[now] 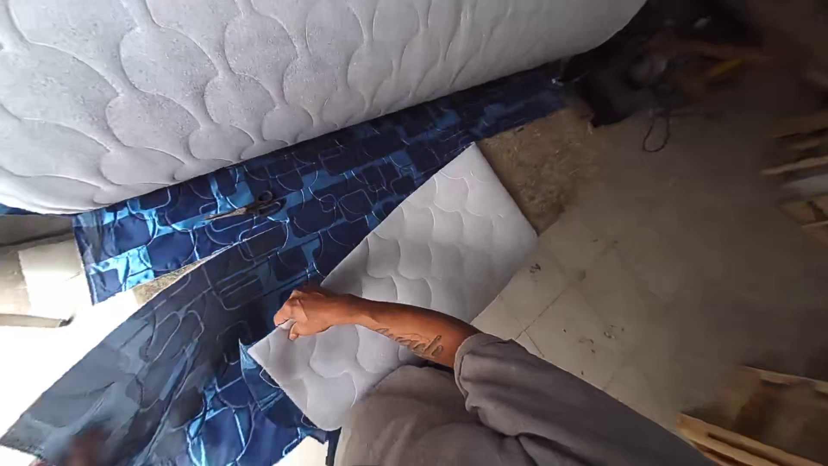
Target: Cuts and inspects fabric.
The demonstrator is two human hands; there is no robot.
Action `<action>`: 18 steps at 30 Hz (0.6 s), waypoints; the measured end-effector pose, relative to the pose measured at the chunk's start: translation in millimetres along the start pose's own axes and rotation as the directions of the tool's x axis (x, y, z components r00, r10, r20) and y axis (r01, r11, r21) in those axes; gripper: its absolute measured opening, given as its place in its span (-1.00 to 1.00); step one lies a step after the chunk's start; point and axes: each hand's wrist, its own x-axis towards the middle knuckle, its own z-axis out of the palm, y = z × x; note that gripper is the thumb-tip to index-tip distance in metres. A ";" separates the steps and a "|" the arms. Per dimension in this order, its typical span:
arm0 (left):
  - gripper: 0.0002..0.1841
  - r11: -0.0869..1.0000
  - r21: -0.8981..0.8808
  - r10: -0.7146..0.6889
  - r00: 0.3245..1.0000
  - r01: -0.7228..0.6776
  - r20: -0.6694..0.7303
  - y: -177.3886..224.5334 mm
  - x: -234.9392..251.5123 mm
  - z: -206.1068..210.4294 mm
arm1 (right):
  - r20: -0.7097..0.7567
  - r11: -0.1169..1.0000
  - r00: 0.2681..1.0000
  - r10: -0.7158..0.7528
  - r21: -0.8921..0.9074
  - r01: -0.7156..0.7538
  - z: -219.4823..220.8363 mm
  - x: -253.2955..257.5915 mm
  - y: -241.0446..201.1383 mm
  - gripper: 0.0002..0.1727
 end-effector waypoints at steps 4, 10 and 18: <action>-0.69 0.959 0.163 0.236 0.972 -0.232 -0.006 32.7 -84.0 -2.7 | -0.289 0.937 0.905 -0.311 0.067 0.343 -10.1 -71.7 -46.0 -0.82; -0.82 0.896 0.213 0.386 0.921 -0.389 0.060 86.5 -183.3 8.4 | -0.445 0.821 0.743 -0.501 0.027 0.570 5.0 -123.2 -90.2 -0.80; -0.28 0.914 -0.167 0.388 0.918 -0.371 0.082 140.7 -282.1 14.3 | -0.608 0.790 0.642 -0.467 0.039 0.612 14.4 -178.6 -150.5 -0.85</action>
